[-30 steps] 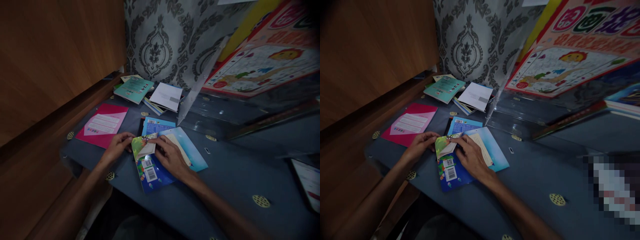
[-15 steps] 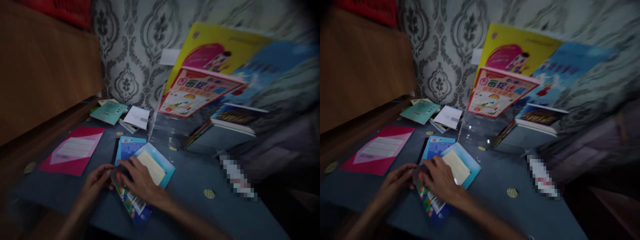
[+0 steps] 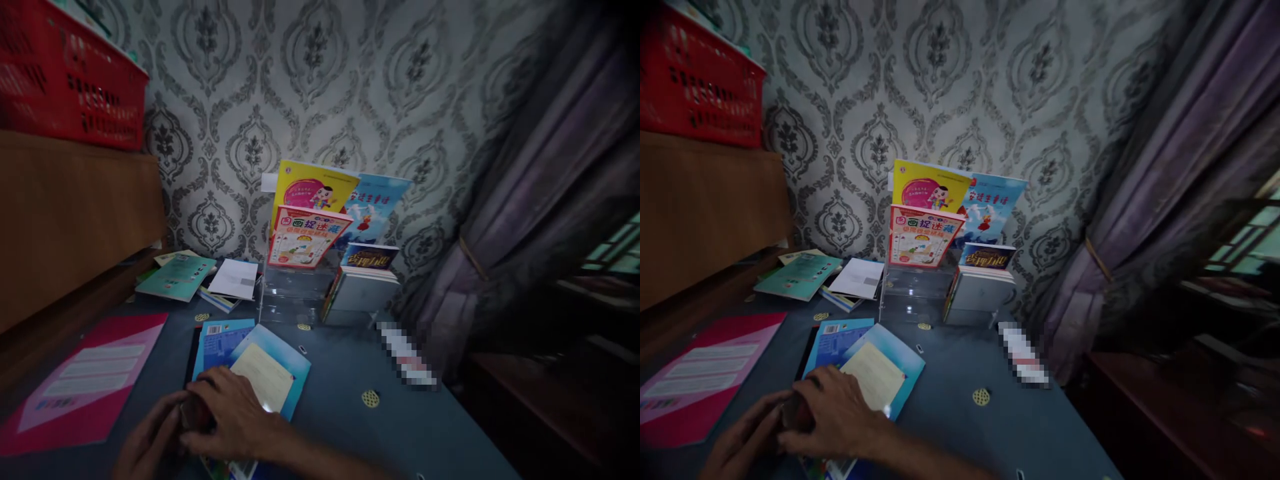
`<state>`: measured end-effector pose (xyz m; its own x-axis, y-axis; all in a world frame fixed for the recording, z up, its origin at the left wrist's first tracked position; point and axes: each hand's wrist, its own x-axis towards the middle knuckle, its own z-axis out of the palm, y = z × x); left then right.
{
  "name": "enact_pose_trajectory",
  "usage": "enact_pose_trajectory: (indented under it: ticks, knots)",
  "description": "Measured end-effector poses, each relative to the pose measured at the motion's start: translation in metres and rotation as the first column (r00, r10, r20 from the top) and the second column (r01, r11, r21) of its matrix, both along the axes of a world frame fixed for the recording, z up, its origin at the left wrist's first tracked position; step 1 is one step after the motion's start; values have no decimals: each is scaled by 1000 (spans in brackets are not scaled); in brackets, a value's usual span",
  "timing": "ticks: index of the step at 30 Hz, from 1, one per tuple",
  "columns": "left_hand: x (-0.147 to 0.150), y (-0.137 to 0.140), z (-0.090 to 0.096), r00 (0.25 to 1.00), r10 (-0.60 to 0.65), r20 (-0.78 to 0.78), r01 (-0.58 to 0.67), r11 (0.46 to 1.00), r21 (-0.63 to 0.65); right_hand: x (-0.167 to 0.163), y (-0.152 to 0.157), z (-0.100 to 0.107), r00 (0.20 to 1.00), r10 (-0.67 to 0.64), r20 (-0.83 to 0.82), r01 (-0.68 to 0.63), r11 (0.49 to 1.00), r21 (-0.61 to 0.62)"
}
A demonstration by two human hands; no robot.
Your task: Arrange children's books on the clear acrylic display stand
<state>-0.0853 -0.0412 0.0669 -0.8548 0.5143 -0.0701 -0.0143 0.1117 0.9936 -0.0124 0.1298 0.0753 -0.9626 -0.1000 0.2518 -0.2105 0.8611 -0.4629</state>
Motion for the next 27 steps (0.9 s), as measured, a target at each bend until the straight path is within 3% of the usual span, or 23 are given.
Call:
enact_pose_trajectory:
  ticks: [6,10,14,20,24,27]
  knots:
    - [5,0,0,999,-16,-30,15,1000,-19,5,1,13,993,15,-120,-16,1000,-9]
    - [9,2,8,999,10,-46,-11,1000,-13,9,1,23,979,-7,-204,-24,989,-148]
    - [12,4,14,999,31,-41,-30,999,39,12,3,23,960,-19,-279,-78,941,-330]
    - [8,8,3,999,1,36,-7,988,153,5,12,11,968,26,-248,-135,892,-431]
    - [8,7,0,998,-13,57,3,986,167,3,14,14,971,31,-236,-144,865,-481]
    - [11,7,1,999,-14,50,6,988,153,2,16,19,977,86,-196,-168,877,-451]
